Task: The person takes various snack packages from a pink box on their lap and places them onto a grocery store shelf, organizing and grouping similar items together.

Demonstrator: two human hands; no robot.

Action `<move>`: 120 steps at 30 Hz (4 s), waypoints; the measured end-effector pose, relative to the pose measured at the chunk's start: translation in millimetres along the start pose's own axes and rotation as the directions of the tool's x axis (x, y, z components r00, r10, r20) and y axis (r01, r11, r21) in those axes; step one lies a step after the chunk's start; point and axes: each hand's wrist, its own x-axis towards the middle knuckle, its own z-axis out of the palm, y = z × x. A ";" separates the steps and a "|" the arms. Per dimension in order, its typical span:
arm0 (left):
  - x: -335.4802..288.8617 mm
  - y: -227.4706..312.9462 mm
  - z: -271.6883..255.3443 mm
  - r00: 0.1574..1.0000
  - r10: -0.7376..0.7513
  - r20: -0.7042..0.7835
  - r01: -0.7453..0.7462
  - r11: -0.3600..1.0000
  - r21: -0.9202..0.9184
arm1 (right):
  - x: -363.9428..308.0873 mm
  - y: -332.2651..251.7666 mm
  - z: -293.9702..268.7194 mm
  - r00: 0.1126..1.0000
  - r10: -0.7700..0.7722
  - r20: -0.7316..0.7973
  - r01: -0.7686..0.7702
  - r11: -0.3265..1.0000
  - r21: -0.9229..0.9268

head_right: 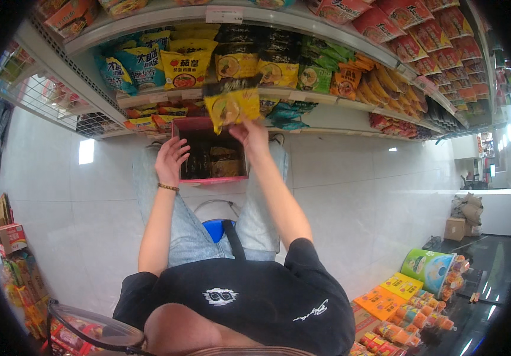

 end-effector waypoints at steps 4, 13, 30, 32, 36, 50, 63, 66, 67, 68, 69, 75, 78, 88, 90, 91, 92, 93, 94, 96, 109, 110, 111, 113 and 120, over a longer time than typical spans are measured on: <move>2.9 -5.9 2.0 0.999 -0.029 0.017 0.030 1.000 -0.007 | 63.2 -53.6 30.9 0.990 -0.024 -0.139 0.026 1.000 0.010; 3.8 -14.0 13.5 0.997 -0.076 0.024 0.079 0.986 -0.150 | 235.9 -148.1 76.5 0.977 -0.068 -0.201 0.042 0.990 -0.132; 6.0 -21.5 8.6 0.994 -0.077 -0.080 0.065 0.987 -0.144 | 162.3 -83.3 77.9 0.993 -0.006 0.120 0.049 0.932 -0.359; 8.8 -22.4 9.7 0.988 -0.079 -0.132 0.058 0.986 -0.154 | 117.7 -57.3 71.2 0.990 0.079 0.116 -0.024 0.909 -0.416; 2.4 -28.0 3.0 0.970 -0.107 -0.216 0.089 0.992 -0.090 | 74.8 50.8 -1.5 0.915 0.404 -0.017 -0.376 0.835 -0.402; 19.1 -36.0 0.0 0.921 -0.129 -0.368 0.143 0.990 0.010 | 95.1 298.8 -102.9 0.912 0.345 -0.224 -0.217 -0.059 -0.974; 13.5 -21.2 11.4 0.867 -0.365 -0.339 0.311 0.928 -0.205 | 109.9 289.0 -86.6 0.833 0.433 -0.344 -0.294 -0.181 -0.939; 14.4 -22.7 11.2 0.859 -0.365 -0.360 0.319 0.930 -0.182 | 111.5 289.1 -90.4 0.867 0.386 -0.314 -0.323 -0.043 -0.945; 15.5 -26.2 8.6 0.859 -0.361 -0.363 0.321 0.932 -0.167 | 115.1 288.3 -98.3 0.865 0.403 -0.298 -0.346 0.052 -0.937; 17.4 -29.2 4.9 0.863 -0.349 -0.366 0.316 0.937 -0.147 | 118.2 278.3 -98.4 0.875 0.415 -0.250 -0.320 0.107 -0.941; 16.9 -30.0 3.5 0.868 -0.329 -0.372 0.308 0.944 -0.118 | 118.1 260.6 -91.4 0.881 0.429 -0.199 -0.290 0.159 -0.944; 14.5 -45.2 -12.0 0.939 -0.144 -0.313 0.228 0.940 0.252 | 99.5 129.9 -79.4 0.898 0.428 0.101 -0.117 0.452 -0.884; 8.5 -60.8 -16.1 0.990 0.139 -0.005 -0.090 0.663 0.743 | 36.4 49.5 -49.8 0.856 0.514 0.053 -0.415 0.745 -0.521; -16.3 -61.7 35.6 0.919 0.115 0.378 -0.393 0.360 0.846 | -32.9 30.6 -47.3 0.898 0.377 0.227 -0.342 0.922 -0.180; -8.3 -61.7 38.0 0.962 0.166 0.218 -0.273 0.641 0.717 | -36.7 30.6 -41.6 0.913 0.321 0.253 -0.301 0.947 -0.116; -4.6 -56.9 34.9 0.983 0.122 0.136 -0.182 0.730 0.659 | -36.8 34.2 -41.9 0.921 0.298 0.250 -0.280 0.954 -0.105; -6.4 -50.9 36.1 0.997 0.063 0.051 -0.081 0.808 0.584 | -40.9 37.7 -42.3 0.928 0.282 0.243 -0.266 0.959 -0.096; -3.5 -49.5 32.2 0.997 0.063 0.039 -0.074 0.869 0.489 | -46.7 42.1 -40.5 0.952 0.247 0.182 -0.221 0.963 -0.151; -4.9 -46.6 30.6 0.997 0.074 0.022 -0.077 0.925 0.373 | -50.9 48.9 -40.3 0.951 0.272 0.148 -0.235 0.945 -0.226; -4.6 -43.6 30.1 0.996 0.089 -0.008 -0.087 0.989 0.122 | -56.0 62.2 -40.4 0.950 0.304 0.073 -0.257 0.893 -0.370; -12.9 -25.5 38.3 0.991 0.116 0.066 -0.125 0.981 0.147 | -72.8 70.5 -14.8 0.925 0.309 0.222 -0.240 0.926 -0.291; -14.2 -26.3 37.5 0.989 0.119 0.085 -0.131 0.979 0.155 | -75.7 71.3 -16.0 0.927 0.293 0.233 -0.230 0.937 -0.264; -15.3 -27.7 36.8 0.987 0.120 0.105 -0.136 0.977 0.163 | -77.7 71.9 -17.3 0.923 0.308 0.232 -0.247 0.934 -0.257; -16.8 -28.3 37.3 0.982 0.131 0.135 -0.157 0.966 0.203 | -83.0 71.0 -20.9 0.915 0.318 0.248 -0.254 0.932 -0.259; -27.2 -42.5 36.3 0.967 0.036 0.251 -0.116 0.944 0.309 | -92.9 76.5 -36.4 0.938 0.267 0.220 -0.211 0.946 -0.248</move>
